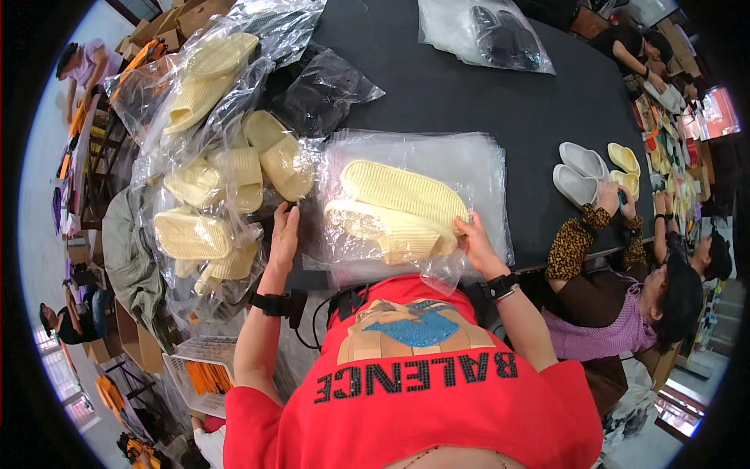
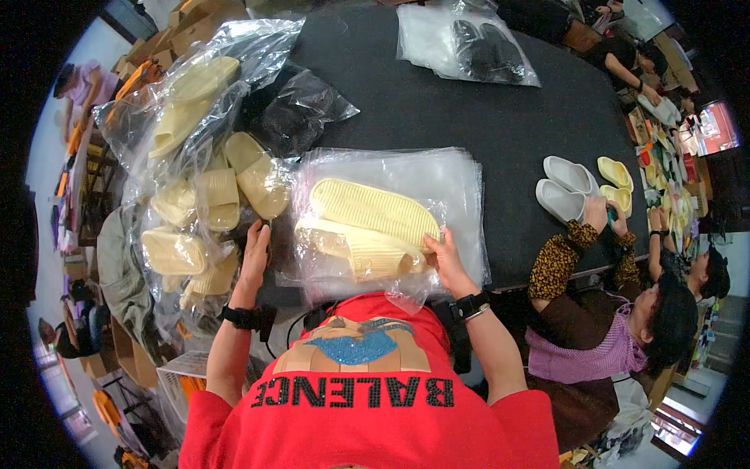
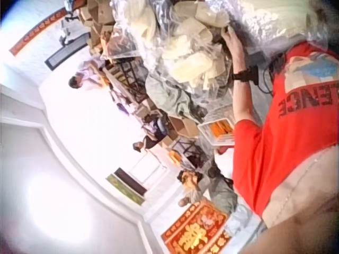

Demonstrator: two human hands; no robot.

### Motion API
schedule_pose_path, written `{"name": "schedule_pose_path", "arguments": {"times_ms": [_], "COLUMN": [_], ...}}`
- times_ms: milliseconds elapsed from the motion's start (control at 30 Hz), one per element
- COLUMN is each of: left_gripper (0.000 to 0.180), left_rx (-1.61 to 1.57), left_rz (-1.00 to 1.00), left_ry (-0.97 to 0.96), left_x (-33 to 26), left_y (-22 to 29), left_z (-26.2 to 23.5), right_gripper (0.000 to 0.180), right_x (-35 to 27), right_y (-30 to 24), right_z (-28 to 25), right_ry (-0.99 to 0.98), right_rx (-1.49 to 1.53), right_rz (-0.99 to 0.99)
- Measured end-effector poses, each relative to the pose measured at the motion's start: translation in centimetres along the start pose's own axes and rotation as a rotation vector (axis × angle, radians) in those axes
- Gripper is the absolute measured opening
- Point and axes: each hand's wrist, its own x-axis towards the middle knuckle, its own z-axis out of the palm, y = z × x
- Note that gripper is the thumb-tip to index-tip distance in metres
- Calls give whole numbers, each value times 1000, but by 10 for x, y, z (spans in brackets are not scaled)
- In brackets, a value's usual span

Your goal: The recorder is packing finished shoes into plastic bags and arranging them on a workspace.

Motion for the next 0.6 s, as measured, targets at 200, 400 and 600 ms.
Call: {"name": "schedule_pose_path", "arguments": {"times_ms": [200, 400, 600], "left_gripper": [29, 15, 17], "left_rx": [-121, -556, -1031], "left_rz": [-134, -26, -425], "left_ry": [-56, 6, -475], "left_x": [0, -12, -9], "left_y": [20, 34, -4], "left_z": [7, -4, 2], "right_gripper": [34, 44, 42], "right_x": [22, 29, 5], "right_y": [7, 28, 25], "right_z": [-25, -24, -27], "right_ry": [-51, -93, -77], "right_rx": [184, 308, 58], "right_rz": [87, 94, 125]}}
